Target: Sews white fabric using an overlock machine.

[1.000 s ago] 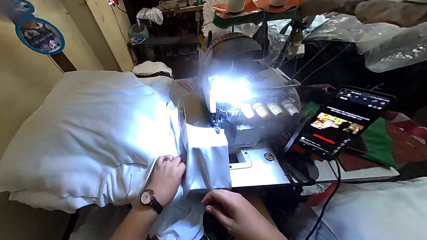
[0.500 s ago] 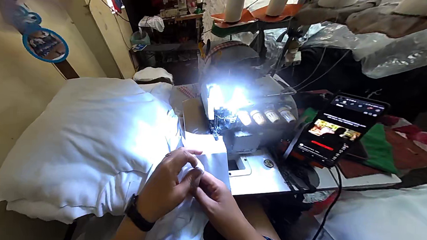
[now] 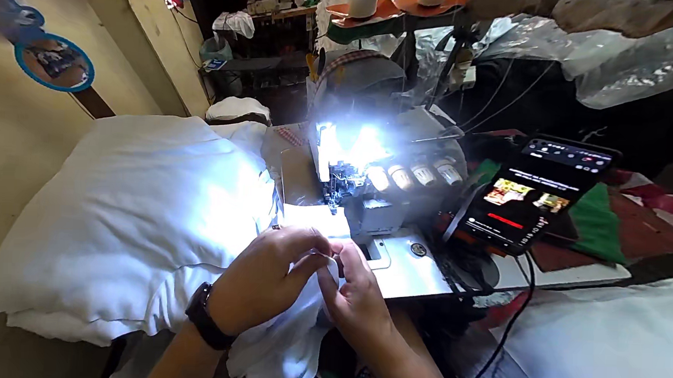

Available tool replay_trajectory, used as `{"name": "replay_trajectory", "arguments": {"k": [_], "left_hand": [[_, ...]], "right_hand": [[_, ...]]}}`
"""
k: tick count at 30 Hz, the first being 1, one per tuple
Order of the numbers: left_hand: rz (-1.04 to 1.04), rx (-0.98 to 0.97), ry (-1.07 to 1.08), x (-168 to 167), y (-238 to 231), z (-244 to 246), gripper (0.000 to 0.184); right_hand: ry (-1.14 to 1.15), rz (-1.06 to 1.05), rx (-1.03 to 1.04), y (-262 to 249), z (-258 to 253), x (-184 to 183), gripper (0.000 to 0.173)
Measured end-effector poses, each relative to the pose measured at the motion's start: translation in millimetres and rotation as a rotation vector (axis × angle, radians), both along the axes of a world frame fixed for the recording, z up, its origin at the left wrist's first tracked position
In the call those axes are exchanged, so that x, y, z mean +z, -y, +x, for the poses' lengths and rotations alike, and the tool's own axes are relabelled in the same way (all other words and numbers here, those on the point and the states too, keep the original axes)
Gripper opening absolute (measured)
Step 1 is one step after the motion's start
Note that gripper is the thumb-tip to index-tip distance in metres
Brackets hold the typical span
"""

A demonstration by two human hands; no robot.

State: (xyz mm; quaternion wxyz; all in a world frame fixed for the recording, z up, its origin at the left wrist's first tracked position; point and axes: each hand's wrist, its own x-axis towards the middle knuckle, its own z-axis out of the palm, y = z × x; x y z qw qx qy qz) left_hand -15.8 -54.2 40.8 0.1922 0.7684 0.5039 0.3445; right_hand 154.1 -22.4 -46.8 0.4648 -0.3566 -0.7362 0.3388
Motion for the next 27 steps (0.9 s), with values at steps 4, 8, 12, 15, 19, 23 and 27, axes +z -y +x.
{"name": "replay_trajectory", "arguments": {"k": [4, 8, 12, 15, 19, 23, 27], "left_hand": [[0.067, 0.123, 0.032, 19, -2, -17, 0.018], [0.254, 0.176, 0.218, 31, -11, -16, 0.015], [0.363, 0.245, 0.015, 19, -41, -4, 0.010], [0.147, 0.244, 0.001, -18, -67, 12, 0.007], [-0.094, 0.263, 0.126, -53, -78, 28, 0.010], [-0.105, 0.359, 0.166, -63, -73, 29, 0.008], [-0.119, 0.357, 0.143, -65, -63, 27, 0.015]], "right_hand": [[0.148, -0.110, 0.034, 7, 9, -20, 0.016], [-0.144, -0.507, 0.529, 26, 34, 5, 0.013], [-0.286, -0.639, 0.845, 25, 61, 26, 0.013], [0.171, -0.188, 0.175, 9, 61, -19, 0.017], [0.160, -0.213, 0.138, 5, 69, -52, 0.022], [-0.036, -0.568, 0.302, 25, 75, -47, 0.021], [-0.038, -0.558, 0.362, 30, 82, -61, 0.016]]}}
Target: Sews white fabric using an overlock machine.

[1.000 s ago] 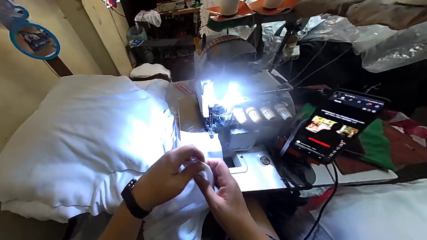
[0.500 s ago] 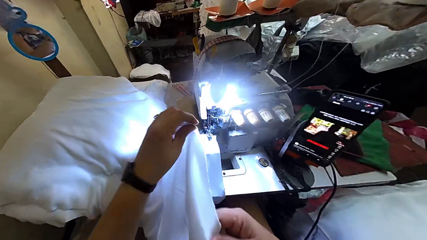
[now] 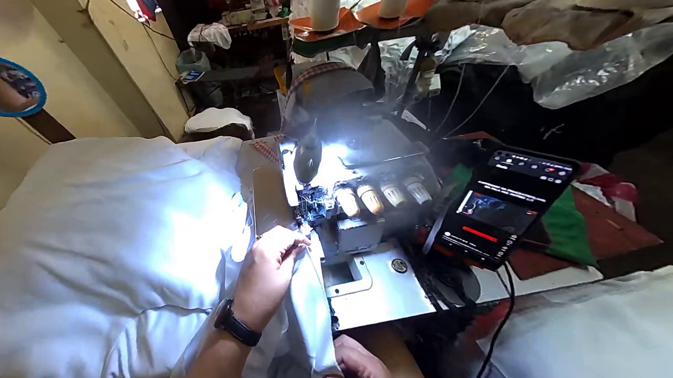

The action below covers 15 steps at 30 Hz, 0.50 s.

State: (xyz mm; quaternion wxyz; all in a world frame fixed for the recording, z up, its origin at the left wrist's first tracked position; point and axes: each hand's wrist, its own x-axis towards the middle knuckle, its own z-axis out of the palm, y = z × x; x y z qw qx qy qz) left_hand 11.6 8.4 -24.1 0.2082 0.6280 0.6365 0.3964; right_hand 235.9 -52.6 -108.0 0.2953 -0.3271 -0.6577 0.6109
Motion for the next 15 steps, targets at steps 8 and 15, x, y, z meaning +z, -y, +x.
{"name": "replay_trajectory", "arguments": {"k": [8, 15], "left_hand": [[0.023, 0.149, -0.064, -2, 2, 12, 0.007], [0.053, 0.269, -0.302, 3, 1, 24, 0.014]], "right_hand": [[0.050, 0.018, 0.105, 6, 7, -11, 0.022], [0.065, -0.023, 0.099, 13, 9, -10, 0.017]]}}
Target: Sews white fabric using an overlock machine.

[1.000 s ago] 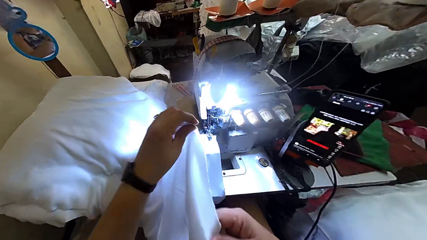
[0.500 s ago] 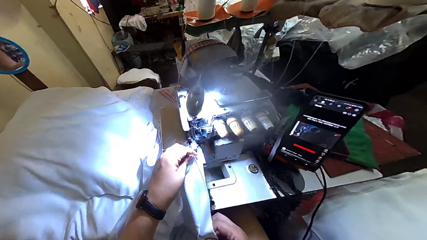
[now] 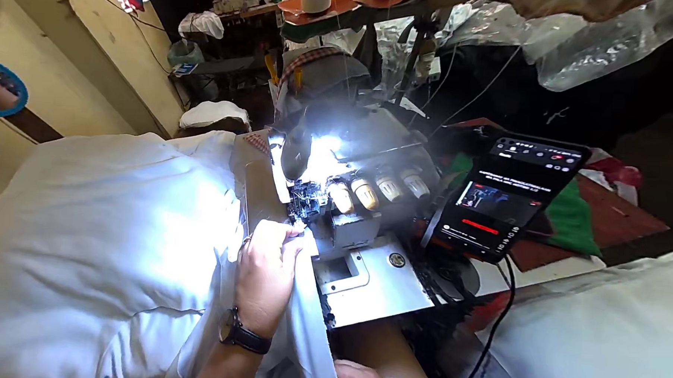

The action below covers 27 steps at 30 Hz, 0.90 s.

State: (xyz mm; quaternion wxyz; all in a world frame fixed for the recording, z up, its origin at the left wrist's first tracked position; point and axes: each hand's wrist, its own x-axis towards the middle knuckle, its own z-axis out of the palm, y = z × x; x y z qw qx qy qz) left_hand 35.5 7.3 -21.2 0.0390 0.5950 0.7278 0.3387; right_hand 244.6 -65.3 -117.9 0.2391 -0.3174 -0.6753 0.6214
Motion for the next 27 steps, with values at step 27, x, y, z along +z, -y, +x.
{"name": "replay_trajectory", "arguments": {"k": [27], "left_hand": [[-0.244, 0.167, 0.002, 24, -111, -63, 0.034]], "right_hand": [[0.058, 0.114, -0.115, -29, -20, 33, 0.019]]}}
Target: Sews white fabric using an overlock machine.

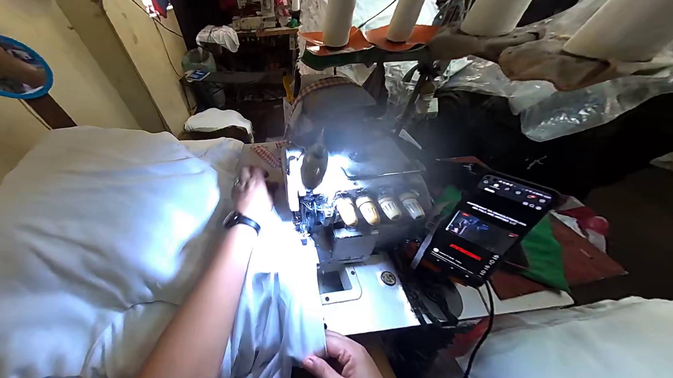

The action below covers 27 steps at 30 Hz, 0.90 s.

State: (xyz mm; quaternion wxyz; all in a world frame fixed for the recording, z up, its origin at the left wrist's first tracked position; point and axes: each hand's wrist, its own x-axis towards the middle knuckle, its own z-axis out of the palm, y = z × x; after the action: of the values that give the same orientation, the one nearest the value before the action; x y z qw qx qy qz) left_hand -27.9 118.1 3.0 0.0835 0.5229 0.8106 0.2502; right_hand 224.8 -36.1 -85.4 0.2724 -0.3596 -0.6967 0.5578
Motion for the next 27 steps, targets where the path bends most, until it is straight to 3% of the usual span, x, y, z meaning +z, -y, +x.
{"name": "replay_trajectory", "arguments": {"k": [3, 6, 7, 9, 11, 13, 14, 15, 17, 20, 23, 24, 25, 27], "left_hand": [[0.028, -0.119, 0.417, -30, 73, -7, 0.062], [-0.223, -0.263, 0.537, -43, 170, 0, 0.094], [-0.313, -0.365, 0.551, -43, 196, -6, 0.086], [-0.446, -0.562, 0.522, -27, 224, -38, 0.044], [-0.476, -0.499, 0.215, 22, 223, -75, 0.028], [-0.238, -0.236, -0.274, 67, 209, -103, 0.016], [-0.078, -0.131, -0.449, 79, 199, -111, 0.020], [0.052, -0.061, -0.546, 86, 189, -112, 0.025], [0.191, -0.069, -0.520, 87, 178, -93, 0.041], [0.197, -0.405, -0.124, 49, 200, -37, 0.045], [-0.105, -0.887, 0.654, -7, 250, 14, 0.034], [-0.267, -0.958, 0.917, -30, 265, 28, 0.034], [-0.419, -0.924, 1.144, -59, 280, 43, 0.037], [-0.554, -0.508, 1.536, -119, 310, 68, 0.050]], "right_hand": [[0.034, -0.006, 0.065, 8, 9, 0, 0.023], [0.004, -0.006, 0.053, 9, 18, -11, 0.023], [-0.016, 0.004, 0.043, 8, 20, -12, 0.022], [-0.032, 0.017, 0.038, 8, 22, -9, 0.020], [-0.026, 0.001, 0.062, 9, 20, -1, 0.018], [-0.027, -0.074, 0.079, 14, 14, 3, 0.015], [-0.043, -0.134, 0.079, 19, 11, 0, 0.012], [-0.063, -0.193, 0.080, 25, 9, -4, 0.010], [-0.100, -0.248, 0.082, 33, 8, -13, 0.009], [-0.094, -0.314, 0.079, 46, 17, -28, 0.009], [-0.080, -0.389, 0.066, 57, 33, -49, 0.010], [-0.081, -0.403, 0.061, 58, 39, -55, 0.011], [-0.080, -0.409, 0.057, 60, 44, -59, 0.009], [-0.088, -0.411, 0.062, 64, 54, -59, 0.008]]}}
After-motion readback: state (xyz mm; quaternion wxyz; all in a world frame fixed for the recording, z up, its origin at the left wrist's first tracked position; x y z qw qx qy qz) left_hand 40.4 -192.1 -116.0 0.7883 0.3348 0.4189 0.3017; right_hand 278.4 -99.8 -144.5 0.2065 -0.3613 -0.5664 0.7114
